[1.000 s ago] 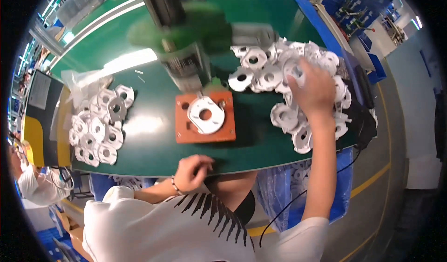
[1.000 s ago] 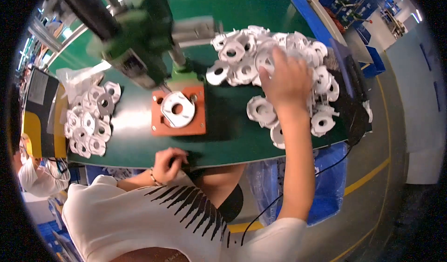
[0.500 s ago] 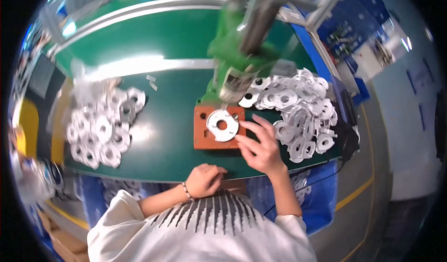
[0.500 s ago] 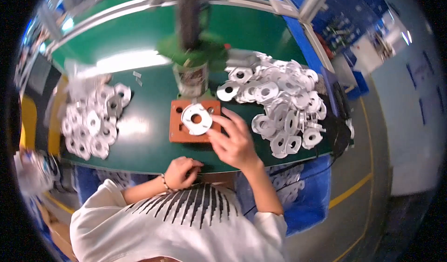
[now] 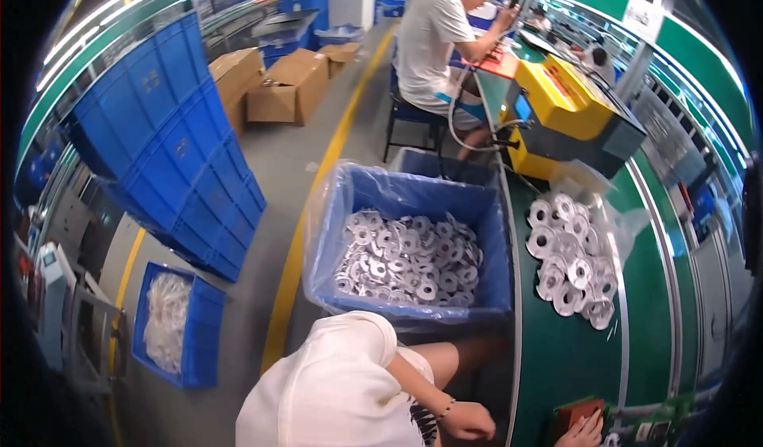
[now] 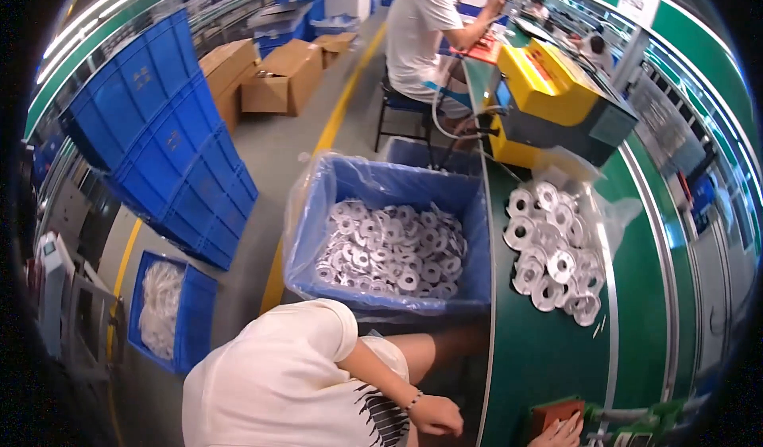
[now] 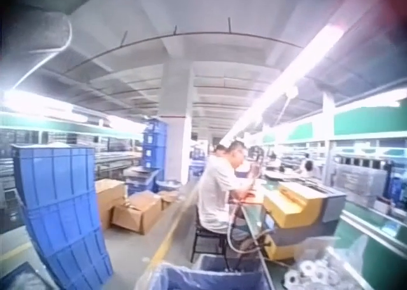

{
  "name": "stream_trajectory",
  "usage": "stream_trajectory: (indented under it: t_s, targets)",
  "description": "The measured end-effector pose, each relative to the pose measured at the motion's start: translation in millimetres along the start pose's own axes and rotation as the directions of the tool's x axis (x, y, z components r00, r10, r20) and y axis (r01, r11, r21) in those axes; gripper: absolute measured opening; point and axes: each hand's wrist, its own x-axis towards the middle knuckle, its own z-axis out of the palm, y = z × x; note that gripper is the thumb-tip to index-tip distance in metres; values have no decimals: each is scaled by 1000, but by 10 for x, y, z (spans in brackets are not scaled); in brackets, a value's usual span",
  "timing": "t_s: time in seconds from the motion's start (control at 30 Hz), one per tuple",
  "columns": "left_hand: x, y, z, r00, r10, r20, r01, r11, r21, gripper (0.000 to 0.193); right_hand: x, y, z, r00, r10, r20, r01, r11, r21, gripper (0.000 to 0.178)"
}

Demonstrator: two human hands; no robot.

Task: The person assembles plastic components by placing parts onto a fixture, inserting metal pins, pressing them with a manual press, joining plastic pieces by hand, and passing parts to a coworker.

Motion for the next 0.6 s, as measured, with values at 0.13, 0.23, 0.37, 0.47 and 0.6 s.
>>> stream_trajectory:
  t_s: [0.13,0.23,0.37,0.47,0.6]
  targets:
    - [-469,-635,137,626,-702,340,548,706,448,21,-13,181,60,982,60,179,-19,975,-221,48]
    - [-343,-786,203,376,-865,331,649,501,572,24,19,311,81,968,76,241,-60,996,-71,52]
    - [74,-1138,274,435,-883,175,725,459,513,24,55,213,-7,965,59,257,-71,997,39,56]
    - [260,-1295,402,530,-841,114,726,518,453,24,17,172,-1,974,16,227,-42,993,111,59]
    - [179,-1244,372,665,-737,121,664,657,357,24,61,100,10,979,19,201,-44,992,119,45]
